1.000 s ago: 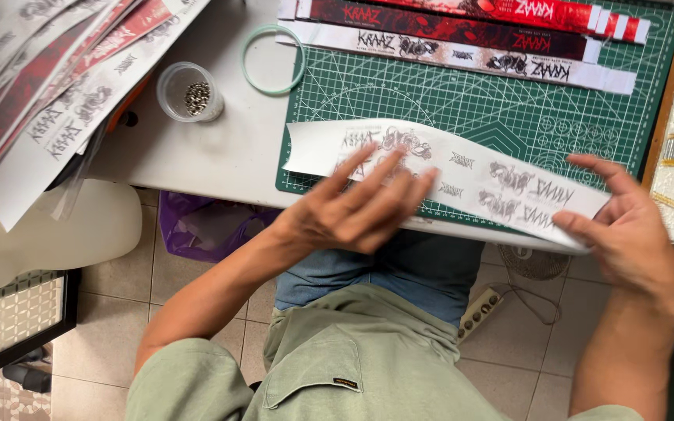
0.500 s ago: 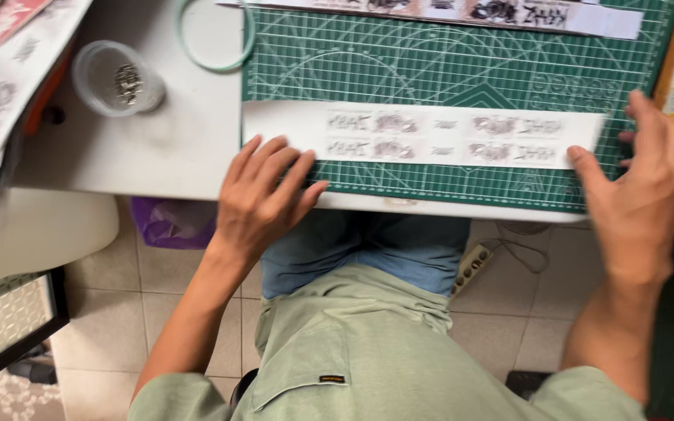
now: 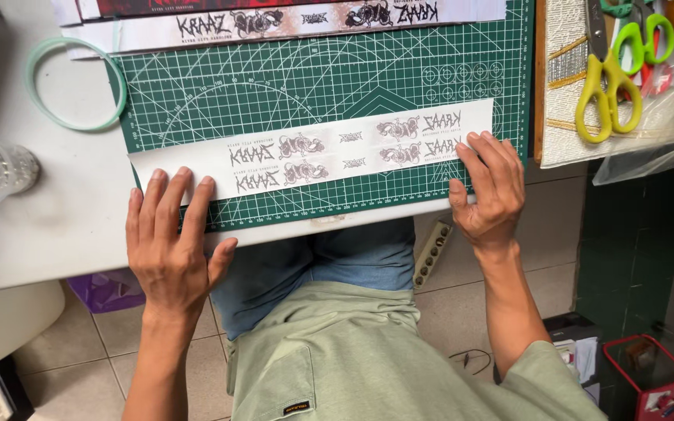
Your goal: The person aligns printed sticker strips on a green cutting mat, applies light blue tape to secure them, and uses scissors to trim the tape. The person handles multiple sticker strips and arranges them in parallel rows.
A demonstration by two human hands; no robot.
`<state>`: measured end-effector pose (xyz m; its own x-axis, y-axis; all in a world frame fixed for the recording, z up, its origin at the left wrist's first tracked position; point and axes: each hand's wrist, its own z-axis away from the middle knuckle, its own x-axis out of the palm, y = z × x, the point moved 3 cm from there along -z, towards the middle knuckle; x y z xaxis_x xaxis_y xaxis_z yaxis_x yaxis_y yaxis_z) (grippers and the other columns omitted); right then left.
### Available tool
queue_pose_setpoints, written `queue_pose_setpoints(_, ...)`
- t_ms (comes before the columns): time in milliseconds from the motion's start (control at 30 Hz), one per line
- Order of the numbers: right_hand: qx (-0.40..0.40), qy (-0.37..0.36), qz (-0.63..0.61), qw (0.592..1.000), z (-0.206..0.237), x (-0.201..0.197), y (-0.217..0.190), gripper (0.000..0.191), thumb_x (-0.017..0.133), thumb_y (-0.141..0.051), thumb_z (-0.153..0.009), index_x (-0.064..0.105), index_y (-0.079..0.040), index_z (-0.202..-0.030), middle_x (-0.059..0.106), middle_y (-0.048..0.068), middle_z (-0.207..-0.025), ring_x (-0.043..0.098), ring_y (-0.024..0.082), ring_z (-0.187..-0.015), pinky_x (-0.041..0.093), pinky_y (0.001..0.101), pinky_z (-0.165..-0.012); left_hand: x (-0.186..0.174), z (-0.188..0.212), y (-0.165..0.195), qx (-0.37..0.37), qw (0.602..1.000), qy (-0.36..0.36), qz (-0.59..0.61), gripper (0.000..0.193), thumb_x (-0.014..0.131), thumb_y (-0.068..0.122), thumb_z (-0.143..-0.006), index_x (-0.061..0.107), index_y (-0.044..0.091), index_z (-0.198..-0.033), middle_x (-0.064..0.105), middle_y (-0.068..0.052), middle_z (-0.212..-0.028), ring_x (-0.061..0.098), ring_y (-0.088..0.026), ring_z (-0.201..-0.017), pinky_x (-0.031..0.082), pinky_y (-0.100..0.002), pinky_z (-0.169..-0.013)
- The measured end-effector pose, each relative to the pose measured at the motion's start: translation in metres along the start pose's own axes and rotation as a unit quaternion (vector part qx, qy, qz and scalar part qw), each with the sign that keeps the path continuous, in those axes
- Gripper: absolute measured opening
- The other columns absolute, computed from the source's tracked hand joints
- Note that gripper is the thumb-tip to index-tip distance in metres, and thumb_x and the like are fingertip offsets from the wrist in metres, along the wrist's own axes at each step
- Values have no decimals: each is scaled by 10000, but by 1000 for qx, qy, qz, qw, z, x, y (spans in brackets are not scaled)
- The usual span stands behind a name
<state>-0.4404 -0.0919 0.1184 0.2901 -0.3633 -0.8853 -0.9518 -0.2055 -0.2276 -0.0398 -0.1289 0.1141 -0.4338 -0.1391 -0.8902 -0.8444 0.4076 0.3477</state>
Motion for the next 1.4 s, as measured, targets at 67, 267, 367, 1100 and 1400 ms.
queue_pose_setpoints(67,2,7,-1,1000,-1,1,0,391,542,-326,-1112,718,-25,-1288,663,141,-1358,615,342,-1333,456,542,-1199,-1,-2,-1,-2,1000,-4,2,664,379,614,-1100,666,114,-1429,584,-147,-1496,513,-373,-1444,359,-563,-1247)
queue_pose_setpoints(267,-13,-10,-10,1000,-5,1,3,416,535,-360,-1106,725,-20,-1255,679,153,-1324,628,339,-1305,471,513,-1183,6,-1,-6,5,1000,0,-10,680,344,617,-1105,664,117,-1438,587,-149,-1500,505,-367,-1453,342,-556,-1258)
queue_pose_setpoints(367,-7,-18,-18,1000,-16,-5,6,420,542,-373,-1109,726,-21,-1246,686,156,-1328,639,332,-1290,491,464,-1173,11,0,-9,14,999,18,-32,679,335,614,-1096,672,133,-1438,605,-142,-1491,522,-359,-1438,342,-542,-1253)
queue_pose_setpoints(1100,-231,-63,205,949,-153,29,62,98,701,-117,-1088,715,-124,-1185,696,-27,-1179,636,131,-1022,467,278,-1017,-37,-41,-18,-61,989,99,90,583,405,490,-1079,598,64,-1427,613,-146,-1423,530,-396,-1384,378,-524,-1190)
queue_pose_setpoints(1400,-316,-22,307,898,-164,22,54,146,614,-81,-1065,696,-166,-978,752,-67,-1019,674,54,-881,401,284,-963,-41,-106,-46,-92,986,119,-78,153,740,102,-951,723,27,-1083,693,-93,-932,659,-274,-863,502,-435,-844)
